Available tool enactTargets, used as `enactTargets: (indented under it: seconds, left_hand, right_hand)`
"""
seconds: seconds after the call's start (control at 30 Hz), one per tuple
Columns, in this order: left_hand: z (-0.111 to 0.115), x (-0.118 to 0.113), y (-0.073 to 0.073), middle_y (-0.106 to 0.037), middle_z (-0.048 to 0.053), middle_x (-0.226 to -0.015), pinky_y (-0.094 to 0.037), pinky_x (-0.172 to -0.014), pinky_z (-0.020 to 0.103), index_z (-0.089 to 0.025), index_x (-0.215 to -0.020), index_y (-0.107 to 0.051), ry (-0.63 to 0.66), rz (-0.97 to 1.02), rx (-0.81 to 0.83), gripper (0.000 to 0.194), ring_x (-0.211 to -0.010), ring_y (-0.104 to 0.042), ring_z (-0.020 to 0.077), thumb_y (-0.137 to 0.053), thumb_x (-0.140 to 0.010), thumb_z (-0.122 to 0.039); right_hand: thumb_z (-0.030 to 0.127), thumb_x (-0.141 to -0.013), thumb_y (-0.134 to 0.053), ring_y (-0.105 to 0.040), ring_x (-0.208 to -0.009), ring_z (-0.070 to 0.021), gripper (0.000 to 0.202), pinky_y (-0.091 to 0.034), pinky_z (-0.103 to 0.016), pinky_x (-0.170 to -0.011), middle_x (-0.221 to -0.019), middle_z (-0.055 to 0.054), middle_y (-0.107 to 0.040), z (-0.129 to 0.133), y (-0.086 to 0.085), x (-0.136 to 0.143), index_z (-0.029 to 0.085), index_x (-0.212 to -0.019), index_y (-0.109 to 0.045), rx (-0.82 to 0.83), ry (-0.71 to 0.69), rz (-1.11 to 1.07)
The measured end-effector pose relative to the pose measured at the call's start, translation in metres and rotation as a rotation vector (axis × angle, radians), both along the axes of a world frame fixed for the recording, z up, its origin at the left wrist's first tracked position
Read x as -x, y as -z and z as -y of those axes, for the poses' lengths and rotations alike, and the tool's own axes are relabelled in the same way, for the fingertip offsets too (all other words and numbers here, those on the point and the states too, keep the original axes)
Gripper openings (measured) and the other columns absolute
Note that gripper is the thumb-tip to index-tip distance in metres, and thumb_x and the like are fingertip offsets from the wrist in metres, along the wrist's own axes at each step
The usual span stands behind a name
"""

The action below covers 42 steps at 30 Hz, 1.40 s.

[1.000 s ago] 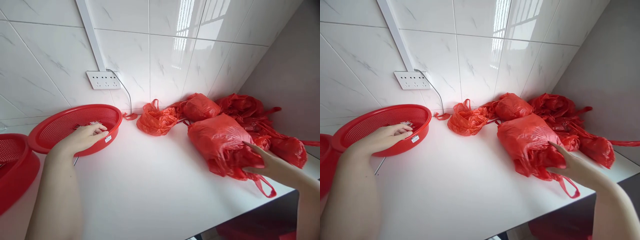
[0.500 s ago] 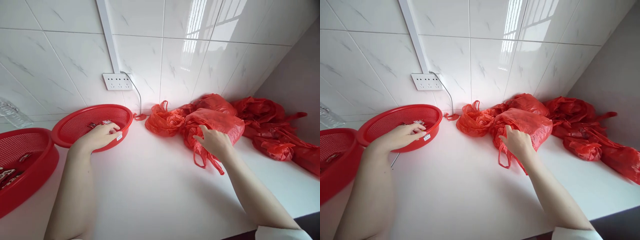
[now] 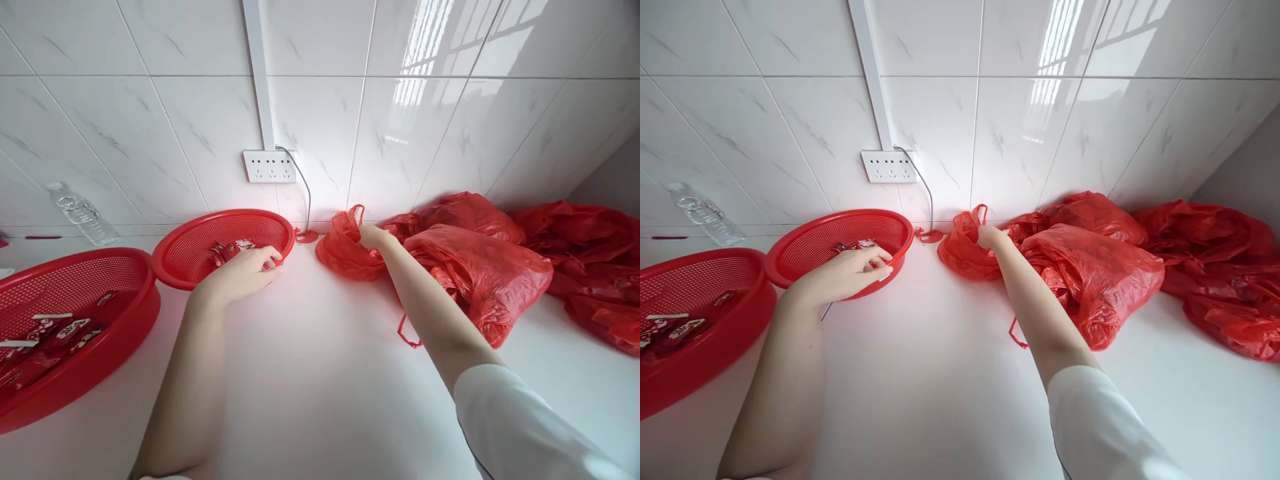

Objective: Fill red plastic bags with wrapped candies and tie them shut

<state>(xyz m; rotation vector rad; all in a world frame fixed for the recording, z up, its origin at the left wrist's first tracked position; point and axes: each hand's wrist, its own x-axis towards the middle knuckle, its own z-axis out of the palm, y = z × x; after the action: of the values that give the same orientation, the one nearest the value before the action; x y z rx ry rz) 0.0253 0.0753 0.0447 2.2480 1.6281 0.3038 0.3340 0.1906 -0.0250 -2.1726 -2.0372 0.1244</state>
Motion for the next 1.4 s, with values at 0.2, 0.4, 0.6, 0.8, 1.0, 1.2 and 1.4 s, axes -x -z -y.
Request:
enactTargets:
  seconds: [0.2,0.4,0.6,0.8,1.0,1.2,1.4]
  left_hand:
    - [0.007,-0.020,0.001,-0.066,0.001,-0.100,-0.045,-0.080,0.034,-0.027,-0.099,-0.061,0.195,0.054,-0.385,0.022,-0.092,-0.062,0.0217,-0.042,-0.093,-0.034]
    - [0.009,-0.047,0.017,-0.058,0.003,-0.122,-0.045,-0.091,0.034,-0.026,-0.112,-0.059,0.369,0.172,-0.374,0.024,-0.106,-0.059,0.0221,-0.045,-0.093,-0.030]
    - [0.003,-0.066,0.038,-0.054,0.004,-0.130,-0.045,-0.093,0.035,-0.026,-0.114,-0.058,0.453,0.133,-0.341,0.026,-0.117,-0.054,0.0237,-0.055,-0.088,-0.030]
    - [-0.003,-0.073,0.059,-0.051,0.008,-0.138,-0.045,-0.091,0.040,-0.033,-0.145,-0.035,0.320,0.021,-0.161,0.062,-0.120,-0.053,0.0314,-0.055,-0.087,-0.046]
    - [-0.029,-0.067,0.107,-0.062,0.017,-0.116,-0.049,-0.079,0.042,-0.028,-0.149,-0.031,0.209,-0.289,0.085,0.084,-0.101,-0.064,0.0374,-0.062,-0.076,-0.056]
    - [-0.039,-0.067,0.118,-0.062,0.016,-0.106,-0.050,-0.080,0.045,-0.024,-0.120,-0.061,0.230,-0.301,0.041,0.051,-0.095,-0.064,0.0361,-0.061,-0.076,-0.051]
    - [-0.045,-0.068,0.129,-0.061,0.016,-0.108,-0.046,-0.090,0.049,-0.023,-0.119,-0.062,0.231,-0.230,0.000,0.045,-0.110,-0.056,0.0381,-0.065,-0.077,-0.039]
  right_hand:
    - [0.030,-0.096,-0.034,-0.062,-0.102,-0.0299,0.036,-0.041,-0.040,-0.086,-0.105,-0.018,-0.068,0.007,0.007,-0.010,0.015,-0.110,-0.063,-0.240,0.176,-0.021]
    - [0.034,-0.085,-0.053,-0.063,-0.079,-0.0208,0.020,-0.045,-0.030,-0.071,-0.088,-0.006,-0.070,0.050,-0.019,-0.004,0.019,-0.092,-0.064,-0.408,-0.066,-0.260]
    - [0.042,-0.090,-0.050,-0.066,-0.075,-0.0156,0.027,-0.052,-0.029,-0.072,-0.087,-0.002,-0.071,0.104,-0.054,-0.002,0.021,-0.097,-0.066,0.253,-0.659,-0.678]
    - [0.030,-0.086,-0.055,-0.062,-0.098,-0.0222,0.026,-0.049,-0.032,-0.080,-0.109,-0.011,-0.066,0.081,-0.024,0.000,0.017,-0.108,-0.059,-0.018,-0.300,-0.295]
    - [0.025,-0.073,-0.068,-0.064,-0.074,-0.0209,0.018,-0.046,-0.027,-0.062,-0.087,-0.010,-0.069,0.051,0.018,0.022,0.015,-0.087,-0.064,0.167,-0.264,-0.125]
    - [0.033,-0.087,-0.051,-0.062,-0.074,-0.0166,0.018,-0.045,-0.027,-0.068,-0.083,-0.004,-0.069,0.069,-0.014,-0.001,0.020,-0.085,-0.062,-0.157,-0.226,-0.357]
    - [0.044,-0.089,-0.048,-0.057,-0.045,-0.0124,0.022,-0.043,-0.024,-0.047,-0.065,0.004,-0.053,0.080,-0.037,-0.032,0.023,-0.093,-0.046,-0.670,0.051,-1.065]
